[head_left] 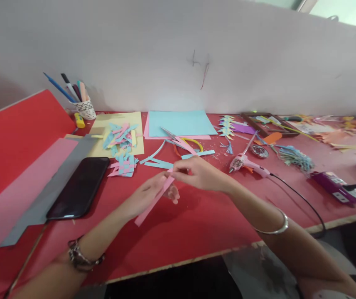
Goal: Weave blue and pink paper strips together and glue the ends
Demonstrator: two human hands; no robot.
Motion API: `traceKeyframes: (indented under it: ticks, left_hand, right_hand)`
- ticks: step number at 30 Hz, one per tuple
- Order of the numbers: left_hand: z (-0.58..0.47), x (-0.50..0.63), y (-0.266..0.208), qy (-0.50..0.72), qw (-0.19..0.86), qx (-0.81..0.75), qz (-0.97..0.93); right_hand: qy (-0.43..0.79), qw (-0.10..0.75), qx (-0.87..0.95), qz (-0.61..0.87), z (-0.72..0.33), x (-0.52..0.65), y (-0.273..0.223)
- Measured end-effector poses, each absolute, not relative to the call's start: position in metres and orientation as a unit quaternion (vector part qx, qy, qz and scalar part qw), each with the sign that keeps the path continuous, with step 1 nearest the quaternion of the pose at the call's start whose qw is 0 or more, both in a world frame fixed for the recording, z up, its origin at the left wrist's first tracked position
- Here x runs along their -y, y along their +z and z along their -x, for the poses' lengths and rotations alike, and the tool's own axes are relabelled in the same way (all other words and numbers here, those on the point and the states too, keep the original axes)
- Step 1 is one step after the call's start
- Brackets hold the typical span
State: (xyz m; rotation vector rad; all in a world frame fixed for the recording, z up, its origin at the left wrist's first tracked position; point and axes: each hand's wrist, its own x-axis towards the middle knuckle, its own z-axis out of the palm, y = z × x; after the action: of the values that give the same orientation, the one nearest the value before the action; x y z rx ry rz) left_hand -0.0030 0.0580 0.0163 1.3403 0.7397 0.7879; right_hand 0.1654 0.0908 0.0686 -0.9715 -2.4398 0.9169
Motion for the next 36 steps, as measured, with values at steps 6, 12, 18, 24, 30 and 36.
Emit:
traceKeyframes:
  ticks: [6,12,18,24,30,36]
  left_hand:
    - [-0.004,-0.06,0.005,0.382,0.613,-0.427,-0.544]
    - [-0.002,-0.064,-0.004,0.391,0.652,-0.426,-0.491]
    - [-0.002,-0.066,-0.008,0.395,0.707,-0.404,-0.425]
    - [-0.001,-0.067,-0.006,0.417,0.723,-0.409,-0.368]
    - [0.0,-0.068,-0.007,0.431,0.72,-0.41,-0.357]
    - [0.002,-0.067,-0.005,0.429,0.687,-0.467,-0.354]
  right_hand:
    - [0.277,0.198,0.837,0.428,-0.17,-0.11,0.042]
    - [0.161,0.121,0.863,0.464,-0.186,-0.115,0.012]
    - [0.201,0.172,0.837,0.479,-0.189,-0.114,-0.001]
    - [0.193,0.247,0.833,0.457,-0.193,-0.112,-0.003]
    - [0.207,0.415,0.773,0.434,-0.19,-0.107,0.002]
    - [0.12,0.506,0.748,0.412,-0.189,-0.096,0.011]
